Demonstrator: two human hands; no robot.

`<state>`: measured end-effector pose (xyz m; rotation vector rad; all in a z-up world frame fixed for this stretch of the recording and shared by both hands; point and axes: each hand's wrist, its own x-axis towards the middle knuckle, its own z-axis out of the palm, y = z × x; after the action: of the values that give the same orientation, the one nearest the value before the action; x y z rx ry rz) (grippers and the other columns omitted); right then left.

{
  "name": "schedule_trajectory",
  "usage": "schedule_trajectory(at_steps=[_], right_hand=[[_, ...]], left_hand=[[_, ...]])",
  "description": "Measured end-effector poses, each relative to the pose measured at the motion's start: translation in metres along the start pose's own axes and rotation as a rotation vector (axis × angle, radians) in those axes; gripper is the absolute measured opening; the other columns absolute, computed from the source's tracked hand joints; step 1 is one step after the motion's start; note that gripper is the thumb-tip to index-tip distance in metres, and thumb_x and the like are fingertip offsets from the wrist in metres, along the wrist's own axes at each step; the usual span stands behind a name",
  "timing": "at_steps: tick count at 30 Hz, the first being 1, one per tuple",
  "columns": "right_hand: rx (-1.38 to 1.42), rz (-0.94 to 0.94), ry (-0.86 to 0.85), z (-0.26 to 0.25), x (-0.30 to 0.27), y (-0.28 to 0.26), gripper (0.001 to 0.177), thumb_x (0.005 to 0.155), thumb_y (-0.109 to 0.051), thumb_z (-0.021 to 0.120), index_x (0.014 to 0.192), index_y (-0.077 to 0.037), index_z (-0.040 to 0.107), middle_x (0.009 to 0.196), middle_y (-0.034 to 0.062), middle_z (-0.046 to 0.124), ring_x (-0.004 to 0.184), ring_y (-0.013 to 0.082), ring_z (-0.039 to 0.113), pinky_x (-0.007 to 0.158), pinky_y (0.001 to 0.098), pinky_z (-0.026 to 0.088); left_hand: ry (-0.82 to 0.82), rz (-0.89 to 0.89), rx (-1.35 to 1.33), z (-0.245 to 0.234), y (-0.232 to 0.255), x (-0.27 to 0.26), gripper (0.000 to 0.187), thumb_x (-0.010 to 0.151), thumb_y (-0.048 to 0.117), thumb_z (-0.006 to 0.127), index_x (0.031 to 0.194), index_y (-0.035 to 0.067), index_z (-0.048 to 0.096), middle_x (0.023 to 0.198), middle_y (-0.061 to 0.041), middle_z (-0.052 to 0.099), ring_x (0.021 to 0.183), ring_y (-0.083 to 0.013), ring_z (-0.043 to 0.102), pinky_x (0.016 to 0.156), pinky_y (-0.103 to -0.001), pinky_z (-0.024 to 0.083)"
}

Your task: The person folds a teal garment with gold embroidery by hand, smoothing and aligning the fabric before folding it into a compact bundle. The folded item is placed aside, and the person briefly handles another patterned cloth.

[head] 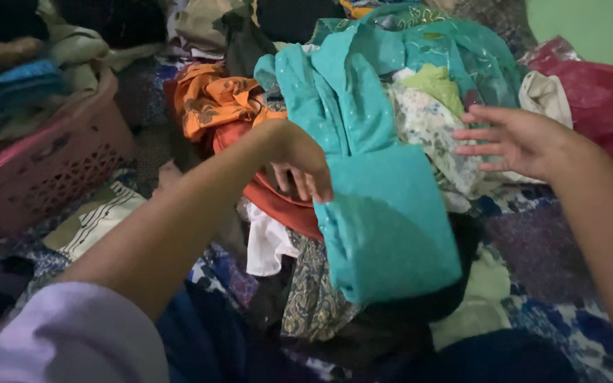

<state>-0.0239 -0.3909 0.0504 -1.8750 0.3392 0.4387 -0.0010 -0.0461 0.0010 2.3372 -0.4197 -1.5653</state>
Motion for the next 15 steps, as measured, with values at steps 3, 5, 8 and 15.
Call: schedule_trajectory(at_steps=[3,5,8,15], right_hand=[[-0.103,0.014,-0.005,0.006,-0.008,0.003,0.066,0.093,-0.049,0.055,0.151,-0.018,0.048,0.143,0.0047,0.065,0.130,0.0234,0.059,0.111,0.0509,0.039],[-0.151,0.030,-0.004,0.013,-0.007,0.008,0.068,0.091,-0.048,0.060,0.150,-0.015,0.050,0.142,0.0031,0.065,0.129,0.0239,0.060,0.110,0.0516,0.041],[-0.294,0.048,0.002,0.027,0.003,0.022,0.071,0.085,-0.047,0.066,0.148,-0.017,0.055,0.140,0.0015,0.064,0.127,0.0231,0.058,0.105,0.0533,0.045],[-0.417,0.058,0.015,0.064,0.036,0.064,0.086,0.078,-0.047,0.076,0.152,-0.017,0.045,0.145,0.0042,0.057,0.127,0.0217,0.055,0.098,0.0499,0.044]], left_hand=[[0.123,0.033,-0.044,0.005,0.001,-0.003,0.064,0.086,0.045,0.062,0.145,0.019,0.058,0.144,-0.004,0.064,0.126,-0.0242,0.066,0.101,-0.043,0.055],[0.373,0.007,-0.042,0.006,0.000,0.011,0.064,0.085,0.044,0.063,0.144,0.017,0.058,0.144,-0.002,0.066,0.124,-0.0272,0.068,0.098,-0.045,0.057],[0.626,0.091,0.035,0.006,-0.009,0.053,0.066,0.081,0.045,0.065,0.136,0.009,0.069,0.136,-0.014,0.069,0.116,-0.0355,0.072,0.094,-0.045,0.060],[0.962,0.165,-0.067,0.024,-0.029,0.170,0.085,0.069,0.051,0.077,0.130,-0.006,0.061,0.130,-0.029,0.064,0.121,-0.0407,0.063,0.101,-0.043,0.052]])
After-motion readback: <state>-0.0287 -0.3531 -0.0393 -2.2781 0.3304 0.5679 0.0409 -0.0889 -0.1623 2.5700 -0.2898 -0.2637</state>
